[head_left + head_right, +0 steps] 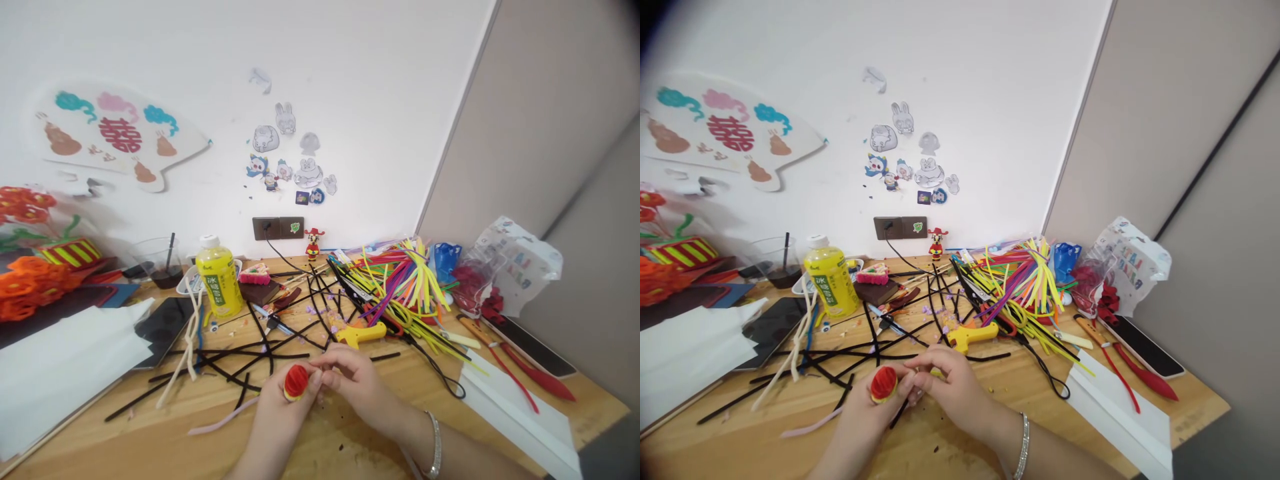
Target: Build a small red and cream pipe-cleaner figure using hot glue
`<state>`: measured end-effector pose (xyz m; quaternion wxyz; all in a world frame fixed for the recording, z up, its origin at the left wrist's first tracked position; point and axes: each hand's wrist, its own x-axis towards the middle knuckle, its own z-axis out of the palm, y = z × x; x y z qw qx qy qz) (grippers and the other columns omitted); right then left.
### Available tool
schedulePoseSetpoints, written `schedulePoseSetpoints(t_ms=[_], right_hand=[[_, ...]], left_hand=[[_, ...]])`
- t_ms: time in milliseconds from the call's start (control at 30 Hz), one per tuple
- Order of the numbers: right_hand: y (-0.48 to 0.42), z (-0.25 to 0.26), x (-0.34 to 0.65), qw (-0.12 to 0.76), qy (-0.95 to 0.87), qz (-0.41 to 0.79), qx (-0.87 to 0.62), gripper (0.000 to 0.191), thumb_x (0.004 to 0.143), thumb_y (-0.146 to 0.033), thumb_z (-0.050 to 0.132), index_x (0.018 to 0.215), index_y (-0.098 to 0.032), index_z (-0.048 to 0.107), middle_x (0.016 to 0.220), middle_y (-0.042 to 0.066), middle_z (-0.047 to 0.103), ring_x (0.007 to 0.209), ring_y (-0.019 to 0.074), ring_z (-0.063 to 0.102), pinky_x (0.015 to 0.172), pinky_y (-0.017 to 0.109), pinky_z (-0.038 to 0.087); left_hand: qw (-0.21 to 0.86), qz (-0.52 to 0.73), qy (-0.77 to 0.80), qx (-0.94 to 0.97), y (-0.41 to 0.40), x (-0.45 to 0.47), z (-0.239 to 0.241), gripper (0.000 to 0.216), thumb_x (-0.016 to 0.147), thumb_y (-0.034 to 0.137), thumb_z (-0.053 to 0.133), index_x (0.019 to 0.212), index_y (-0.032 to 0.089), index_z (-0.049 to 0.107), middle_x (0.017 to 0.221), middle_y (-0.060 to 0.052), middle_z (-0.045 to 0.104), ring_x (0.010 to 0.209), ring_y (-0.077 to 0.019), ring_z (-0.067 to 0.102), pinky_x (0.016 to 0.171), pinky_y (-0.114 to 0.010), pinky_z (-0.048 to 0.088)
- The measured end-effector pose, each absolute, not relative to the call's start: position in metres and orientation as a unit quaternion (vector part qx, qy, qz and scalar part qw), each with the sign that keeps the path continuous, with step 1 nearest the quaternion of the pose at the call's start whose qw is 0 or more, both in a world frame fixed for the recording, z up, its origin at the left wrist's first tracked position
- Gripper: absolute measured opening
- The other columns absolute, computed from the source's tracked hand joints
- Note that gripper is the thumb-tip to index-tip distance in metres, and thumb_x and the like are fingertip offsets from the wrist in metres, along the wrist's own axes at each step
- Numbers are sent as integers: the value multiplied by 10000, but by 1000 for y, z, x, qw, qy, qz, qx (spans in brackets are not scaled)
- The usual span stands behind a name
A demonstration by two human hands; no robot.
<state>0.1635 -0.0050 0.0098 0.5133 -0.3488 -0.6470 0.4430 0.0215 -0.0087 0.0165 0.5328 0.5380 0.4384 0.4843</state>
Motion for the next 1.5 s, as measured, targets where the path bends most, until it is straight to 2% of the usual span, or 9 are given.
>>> schedulePoseSetpoints(t_ms=[167, 267, 633, 733, 833, 967, 1100, 1300, 1500], right_hand=[[2, 6, 161, 525, -564, 566, -293, 237, 710, -376, 676, 818, -167, 704, 642, -15, 534, 516, 94, 542, 517, 238, 447], [6, 1, 161, 523, -533, 585, -317, 274, 671, -400, 701, 793, -155, 712, 633, -14, 536, 514, 88, 532, 513, 232, 446], [6, -7, 163, 535, -603, 444, -391, 225, 749, -364, 637, 722, -147, 692, 639, 1, 555, 561, 109, 530, 534, 229, 434], [5, -1, 163, 514, -654, 361, -423, 225, 781, -346, 606, 697, -152, 684, 606, 3, 565, 580, 123, 531, 567, 242, 422], [3, 8, 166, 492, -718, 255, -421, 257, 834, -351, 538, 721, -167, 678, 632, 22, 599, 634, 143, 537, 607, 261, 410], [3, 19, 173, 468, -791, 192, -344, 337, 876, -406, 454, 771, -164, 665, 638, 27, 594, 627, 140, 524, 600, 258, 407], [4, 20, 177, 456, -828, 129, -299, 344, 892, -401, 423, 800, -164, 655, 667, 37, 604, 658, 143, 510, 620, 262, 411], [6, 15, 179, 493, -802, 152, -301, 303, 868, -406, 474, 850, -175, 669, 668, 34, 607, 657, 143, 530, 615, 263, 421], [7, 14, 175, 488, -771, 243, -329, 254, 846, -378, 521, 861, -187, 687, 678, 24, 586, 674, 142, 542, 636, 261, 429]], left_hand=[[541, 464, 433, 552, -8, 22, 19, 253, 656, 388, 665, 594, 147, 623, 525, -7, 613, 517, -135, 544, 530, -217, 435], [532, 469, 439, 551, -5, 22, 16, 251, 628, 396, 678, 596, 151, 633, 523, -9, 624, 508, -143, 556, 515, -222, 451], [465, 440, 479, 600, -3, 21, 11, 194, 659, 315, 635, 714, 138, 692, 671, -75, 708, 636, -210, 624, 607, -284, 503], [475, 436, 470, 602, -2, 22, 13, 176, 651, 296, 640, 715, 143, 700, 686, -73, 710, 648, -212, 620, 623, -291, 504], [539, 442, 451, 558, -3, 23, 18, 183, 615, 319, 687, 671, 145, 688, 629, -47, 689, 617, -196, 611, 623, -288, 506], [670, 456, 390, 437, -7, 23, 23, 284, 607, 409, 714, 635, 135, 647, 605, -28, 655, 625, -173, 606, 658, -295, 508], [747, 416, 343, 388, -5, 19, 21, 251, 622, 350, 736, 639, 120, 638, 633, -36, 643, 653, -149, 597, 660, -271, 499], [781, 409, 300, 364, -2, 18, 20, 236, 571, 279, 784, 646, 105, 643, 647, -54, 661, 670, -146, 610, 685, -271, 494], [709, 478, 356, 377, -5, 25, 17, 288, 553, 362, 775, 601, 129, 613, 554, -20, 636, 579, -137, 583, 632, -267, 485]])
